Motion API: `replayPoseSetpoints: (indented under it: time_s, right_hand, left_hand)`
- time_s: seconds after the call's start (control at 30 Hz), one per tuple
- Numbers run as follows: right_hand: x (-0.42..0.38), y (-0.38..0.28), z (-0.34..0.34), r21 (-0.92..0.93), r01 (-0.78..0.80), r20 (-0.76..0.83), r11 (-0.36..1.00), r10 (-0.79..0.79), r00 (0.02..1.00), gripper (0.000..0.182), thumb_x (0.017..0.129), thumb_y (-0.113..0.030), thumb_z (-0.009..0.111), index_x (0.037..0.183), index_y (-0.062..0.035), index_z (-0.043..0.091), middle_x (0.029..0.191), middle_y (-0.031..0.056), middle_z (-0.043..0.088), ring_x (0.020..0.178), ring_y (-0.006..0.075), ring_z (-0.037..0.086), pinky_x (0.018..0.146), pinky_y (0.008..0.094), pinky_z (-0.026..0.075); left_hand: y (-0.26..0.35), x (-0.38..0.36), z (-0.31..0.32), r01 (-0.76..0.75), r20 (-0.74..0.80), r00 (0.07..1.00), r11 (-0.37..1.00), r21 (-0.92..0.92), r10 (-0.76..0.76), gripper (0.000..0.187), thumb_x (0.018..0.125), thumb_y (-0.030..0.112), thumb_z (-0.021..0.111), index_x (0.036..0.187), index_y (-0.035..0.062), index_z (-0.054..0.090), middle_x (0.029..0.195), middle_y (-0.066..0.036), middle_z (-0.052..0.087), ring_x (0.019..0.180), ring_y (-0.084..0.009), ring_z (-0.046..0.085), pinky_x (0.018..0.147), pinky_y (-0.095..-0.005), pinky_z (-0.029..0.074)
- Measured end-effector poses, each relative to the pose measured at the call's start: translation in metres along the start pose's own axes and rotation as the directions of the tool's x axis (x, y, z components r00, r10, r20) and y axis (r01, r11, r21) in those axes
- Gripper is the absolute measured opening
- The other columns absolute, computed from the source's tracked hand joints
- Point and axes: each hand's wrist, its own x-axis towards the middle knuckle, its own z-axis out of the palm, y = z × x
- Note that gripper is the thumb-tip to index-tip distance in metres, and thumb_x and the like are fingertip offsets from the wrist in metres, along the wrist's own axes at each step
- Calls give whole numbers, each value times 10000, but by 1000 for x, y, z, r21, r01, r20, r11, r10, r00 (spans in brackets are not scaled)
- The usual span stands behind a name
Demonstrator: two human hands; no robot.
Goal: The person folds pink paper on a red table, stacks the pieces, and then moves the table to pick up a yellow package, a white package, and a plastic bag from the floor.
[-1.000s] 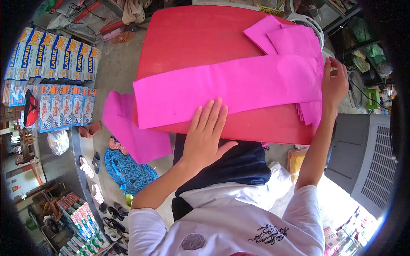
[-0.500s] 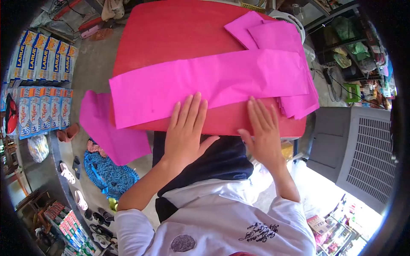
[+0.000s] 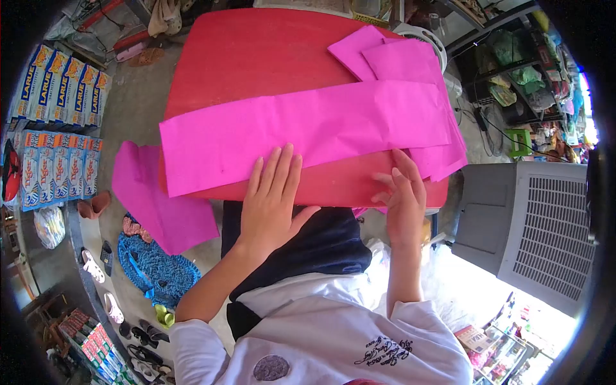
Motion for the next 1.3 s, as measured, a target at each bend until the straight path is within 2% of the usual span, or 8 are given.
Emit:
replayPoseSetpoints:
  time_s: [0.47, 0.77, 0.87, 0.93, 1.03, 1.13, 1.23, 1.3]
  right_hand:
    - [14, 14, 12, -179, 44, -7, 983, -46, 999, 301, 1030, -100, 608, 1303, 14, 665, 714, -27, 541, 535, 23, 396, 459, 208, 297]
    - [-62, 54, 8, -120, 26, 304, 992, 12, 953, 236, 1008, -20, 614, 1225, 60, 664, 847, 92, 695, 666, 98, 647, 514, 207, 461]
    - [-77, 60, 22, -144, -117, 436, 983, 169, 884, 325, 994, 17, 614, 1315, 59, 600, 938, 108, 714, 749, 112, 685, 559, 214, 510]
    - [-85, 67, 31, -180, -108, 485, 978, 184, 855, 382, 995, 12, 615, 1370, 51, 552, 985, 110, 715, 782, 114, 690, 570, 217, 517]
    - [-80, 71, 34, -201, -53, 575, 978, 161, 802, 445, 999, -12, 605, 1426, 51, 497, 1126, 155, 682, 829, 148, 709, 579, 229, 535]
    - [-64, 56, 46, -206, -55, 553, 977, 163, 817, 541, 1008, -47, 571, 1508, 51, 388, 1241, 223, 665, 802, 218, 732, 553, 265, 570]
    - [-49, 28, 55, -190, -134, 556, 972, 220, 802, 633, 1012, -53, 561, 1573, 24, 279, 1176, 232, 703, 735, 223, 734, 565, 275, 586]
    - [-49, 28, 59, -221, -73, 515, 973, 180, 838, 695, 1010, -66, 590, 1603, -18, 232, 1160, 235, 714, 694, 209, 730, 585, 279, 591]
  left_hand:
    - [-11, -10, -8, 0, -60, 998, 998, -70, -4, 802, 929, 482, 673, 1500, -36, 453, 1602, -246, 384, 1503, -401, 352, 1236, -559, 243]
    - [-40, -83, -12, 103, -363, 913, 966, -237, -187, 550, 977, 348, 657, 1367, -26, 555, 1433, -221, 543, 1353, -381, 511, 1162, -522, 340]
    - [-43, -121, 16, 214, -455, 663, 733, -646, -595, 477, 1009, 376, 640, 1299, 4, 565, 1288, -157, 609, 1199, -298, 588, 1066, -470, 414]
    - [-44, -109, 23, 221, -205, 404, 313, -924, -892, 475, 1015, 417, 650, 1261, 22, 558, 1209, -116, 621, 1108, -232, 603, 1009, -434, 438]
    - [-96, -99, 7, 36, 134, 252, -129, -991, -958, 516, 1022, 415, 661, 1317, 18, 515, 1264, -112, 604, 1125, -207, 597, 1009, -404, 436]
    - [-141, -84, -2, 20, -16, 151, 19, -1000, -988, 566, 1023, 386, 668, 1396, 2, 484, 1361, -144, 563, 1247, -228, 557, 1075, -400, 409]
    - [-138, -66, -21, 250, -592, 60, 586, -771, -804, 635, 1022, 367, 666, 1474, -13, 434, 1446, -158, 524, 1374, -259, 479, 1144, -414, 369]
    - [-112, -62, -33, 303, -787, 418, 886, -350, -454, 602, 1010, 331, 657, 1462, -25, 478, 1528, -194, 468, 1442, -336, 417, 1195, -486, 309]
